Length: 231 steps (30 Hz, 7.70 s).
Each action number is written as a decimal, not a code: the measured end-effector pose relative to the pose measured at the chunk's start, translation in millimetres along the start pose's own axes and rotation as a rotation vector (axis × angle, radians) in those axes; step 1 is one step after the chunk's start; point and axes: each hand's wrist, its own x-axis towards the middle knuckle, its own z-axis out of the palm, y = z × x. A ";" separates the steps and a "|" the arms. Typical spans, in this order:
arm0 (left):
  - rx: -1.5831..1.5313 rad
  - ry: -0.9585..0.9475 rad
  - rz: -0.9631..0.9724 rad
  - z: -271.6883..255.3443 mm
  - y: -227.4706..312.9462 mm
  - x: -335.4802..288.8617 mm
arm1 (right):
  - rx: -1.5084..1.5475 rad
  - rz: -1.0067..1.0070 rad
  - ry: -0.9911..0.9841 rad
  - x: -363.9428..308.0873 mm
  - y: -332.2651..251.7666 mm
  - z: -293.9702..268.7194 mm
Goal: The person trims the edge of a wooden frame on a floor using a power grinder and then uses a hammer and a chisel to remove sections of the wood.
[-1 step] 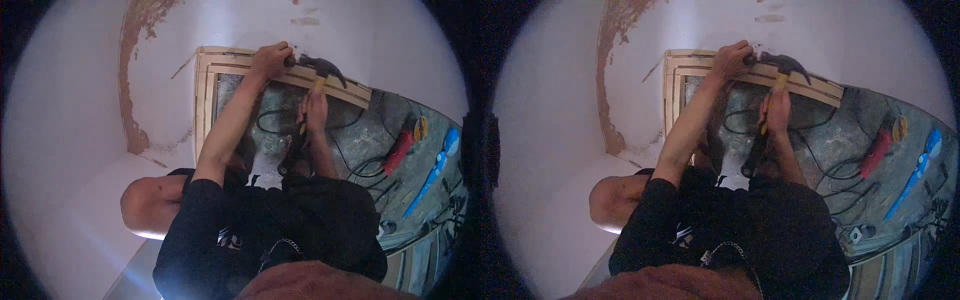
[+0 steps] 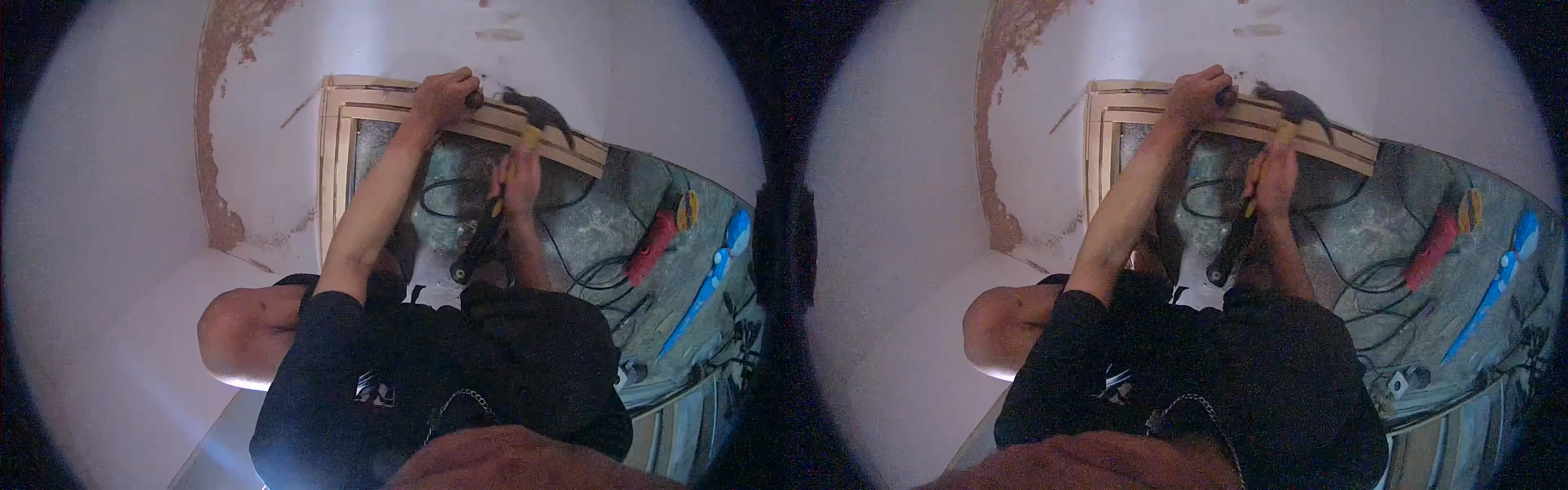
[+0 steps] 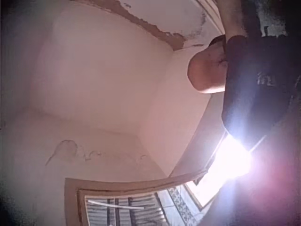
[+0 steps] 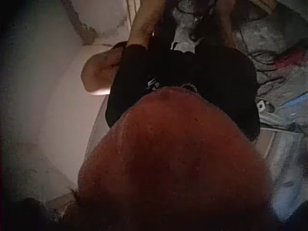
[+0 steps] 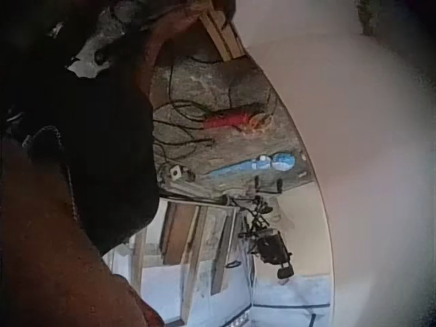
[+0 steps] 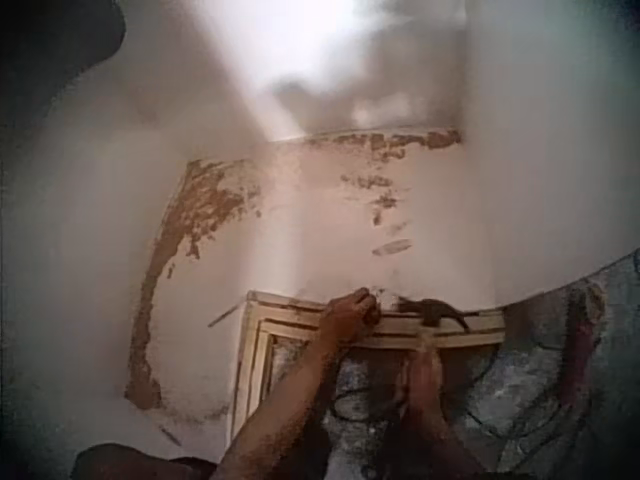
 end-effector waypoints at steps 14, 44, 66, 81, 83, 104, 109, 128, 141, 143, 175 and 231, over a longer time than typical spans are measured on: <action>0.071 -0.064 -0.042 7.3 -2.2 2.3 | -0.021 0.011 0.058 6.0 -3.9 -9.6; 0.034 0.029 -0.131 10.6 -2.3 3.4 | -0.020 0.038 0.026 13.4 1.5 -11.0; -0.014 0.053 -0.131 15.4 -20.6 -9.3 | -0.010 0.110 -0.060 3.4 8.0 14.2; -0.030 0.057 -0.124 5.7 -14.8 -13.1 | -0.004 0.057 0.009 1.1 17.0 -2.8; -0.026 0.078 -0.118 5.9 -15.1 -13.5 | 0.053 0.020 0.089 1.8 18.5 -6.2; -0.150 0.162 -0.083 -29.9 -23.8 -25.1 | 0.035 0.041 0.000 -3.0 -6.5 35.8; -0.202 0.220 -0.023 -22.9 -7.4 -12.1 | 0.116 0.043 -0.021 -1.8 -10.9 18.4; -0.170 0.130 -0.062 -17.9 -8.9 -9.7 | -0.067 -0.045 -0.051 -0.5 -1.0 26.9; -0.086 0.185 -0.088 -25.3 -15.5 -18.0 | -0.124 -0.022 -0.162 -6.4 -2.9 42.4; -0.088 0.194 -0.086 -22.8 -17.6 -20.8 | -0.120 0.004 -0.164 -8.2 -6.2 45.7; 0.092 0.039 -0.209 -13.5 -32.0 -17.6 | -0.040 0.064 -0.074 9.2 29.4 21.3; 0.040 -0.084 -0.044 -21.0 -41.3 -19.9 | -0.149 0.106 -0.205 5.9 25.9 34.4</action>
